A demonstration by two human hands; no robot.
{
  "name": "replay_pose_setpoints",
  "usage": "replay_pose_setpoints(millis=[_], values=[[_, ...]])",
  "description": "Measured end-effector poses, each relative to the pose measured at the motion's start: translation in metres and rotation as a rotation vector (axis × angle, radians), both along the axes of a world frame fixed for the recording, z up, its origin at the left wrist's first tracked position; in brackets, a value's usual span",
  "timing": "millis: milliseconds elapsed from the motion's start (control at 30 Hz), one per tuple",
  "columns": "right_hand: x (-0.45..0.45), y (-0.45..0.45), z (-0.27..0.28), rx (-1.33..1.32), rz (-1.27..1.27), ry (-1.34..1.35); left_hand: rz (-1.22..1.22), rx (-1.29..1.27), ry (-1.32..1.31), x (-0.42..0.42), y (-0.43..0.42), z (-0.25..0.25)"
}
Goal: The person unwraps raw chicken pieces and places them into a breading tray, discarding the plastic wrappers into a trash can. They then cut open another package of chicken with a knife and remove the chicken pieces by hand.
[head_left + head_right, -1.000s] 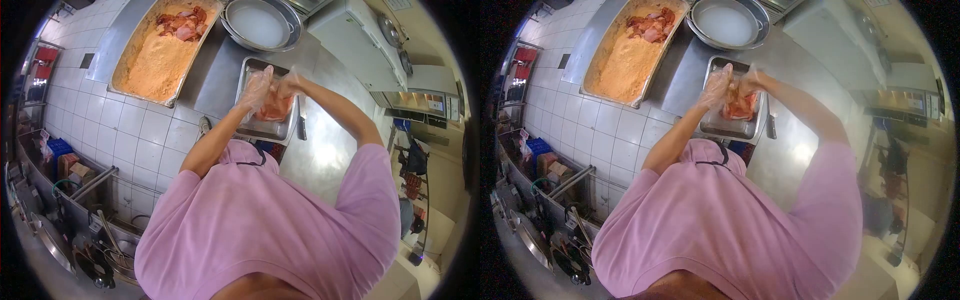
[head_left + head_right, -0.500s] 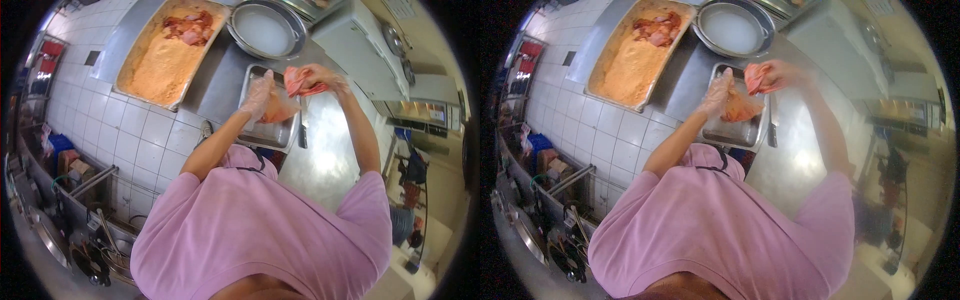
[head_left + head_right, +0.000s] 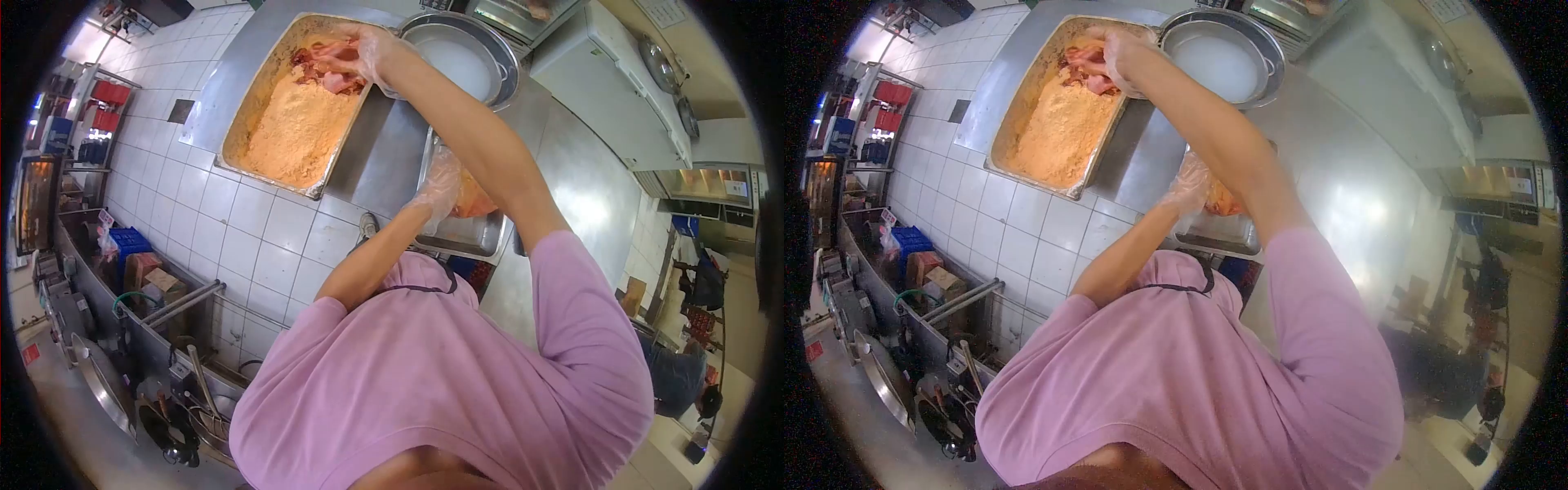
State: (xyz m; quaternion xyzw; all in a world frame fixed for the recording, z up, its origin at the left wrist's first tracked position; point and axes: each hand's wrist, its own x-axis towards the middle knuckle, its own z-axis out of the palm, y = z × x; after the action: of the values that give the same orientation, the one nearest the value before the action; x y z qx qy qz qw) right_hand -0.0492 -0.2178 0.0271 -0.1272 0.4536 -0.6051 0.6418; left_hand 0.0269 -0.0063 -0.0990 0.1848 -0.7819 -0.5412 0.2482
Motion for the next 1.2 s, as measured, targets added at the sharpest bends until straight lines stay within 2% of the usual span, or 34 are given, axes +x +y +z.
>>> replay_pose_setpoints(millis=[33, 67, 133, 200, 300, 333, 367, 400, 433, 467, 533, 567, 600, 633, 667, 700, 800, 867, 900, 1000, 1100, 1200], values=[[0.004, -0.007, 0.000, 0.027, -0.074, -0.020, 0.023, -0.161, 0.011, 0.001, -0.002, -0.003], [0.005, -0.010, 0.001, 0.030, -0.108, -0.009, 0.097, -0.177, 0.046, -0.002, 0.002, -0.005], [-0.005, -0.010, -0.004, -0.043, -0.057, 0.012, 0.151, 0.158, -0.002, -0.003, 0.008, 0.000], [-0.040, 0.007, -0.019, -0.195, 0.104, 0.036, 0.095, 0.853, -0.173, 0.009, 0.002, 0.063], [-0.076, 0.112, 0.014, -0.249, 0.113, 0.269, 0.072, 0.872, -0.161, 0.008, 0.002, 0.062], [-0.081, 0.160, 0.029, -0.282, 0.041, 0.372, 0.101, 0.878, -0.120, 0.007, 0.006, 0.070], [-0.077, 0.207, 0.050, -0.333, -0.016, 0.475, 0.028, 0.909, -0.144, 0.003, 0.014, 0.068], [-0.074, 0.253, 0.073, -0.398, 0.117, 0.657, -0.014, 0.909, -0.157, 0.001, 0.016, 0.060], [-0.104, 0.282, 0.035, -0.273, 0.225, 0.713, -0.020, 0.878, -0.156, 0.001, 0.006, 0.046], [-0.113, 0.311, 0.018, -0.185, 0.287, 0.782, -0.080, 0.513, -0.156, -0.021, 0.010, -0.009], [-0.112, 0.350, -0.021, 0.060, 0.424, 0.925, 0.018, -0.304, -0.179, -0.062, 0.021, -0.117], [-0.112, 0.366, -0.051, 0.159, 0.508, 0.999, -0.034, -0.134, -0.145, -0.050, 0.025, -0.077], [-0.114, 0.389, -0.096, 0.032, 0.400, 0.828, -0.076, 0.043, -0.110, -0.038, 0.028, -0.034], [-0.076, 0.365, -0.027, 0.282, 0.683, 1.235, -0.105, 0.215, -0.079, -0.027, 0.030, 0.009], [-0.063, 0.358, -0.011, 0.179, 0.804, 1.304, -0.151, 0.218, -0.087, -0.031, 0.037, 0.003], [-0.057, 0.357, -0.017, 0.063, 0.788, 1.388, -0.196, 0.221, -0.096, -0.036, 0.044, -0.005], [-0.049, 0.352, -0.045, 0.030, 0.761, 1.536, -0.438, 0.427, -0.299, -0.016, 0.044, 0.060], [-0.049, 0.351, -0.057, 0.055, 0.750, 1.585, -0.374, 0.496, -0.234, -0.008, 0.053, 0.086], [-0.049, 0.350, -0.060, 0.065, 0.744, 1.602, -0.341, 0.528, -0.198, -0.007, 0.057, 0.091], [-0.048, 0.348, -0.067, 0.085, 0.720, 1.644, -0.315, 0.427, -0.233, -0.022, 0.067, 0.054], [-0.048, 0.345, -0.074, 0.097, 0.703, 1.672, -0.380, 0.509, -0.363, -0.033, 0.067, 0.058], [-0.049, 0.344, -0.081, 0.112, 0.680, 1.698, -0.445, 0.409, -0.165, -0.026, 0.059, 0.076]])
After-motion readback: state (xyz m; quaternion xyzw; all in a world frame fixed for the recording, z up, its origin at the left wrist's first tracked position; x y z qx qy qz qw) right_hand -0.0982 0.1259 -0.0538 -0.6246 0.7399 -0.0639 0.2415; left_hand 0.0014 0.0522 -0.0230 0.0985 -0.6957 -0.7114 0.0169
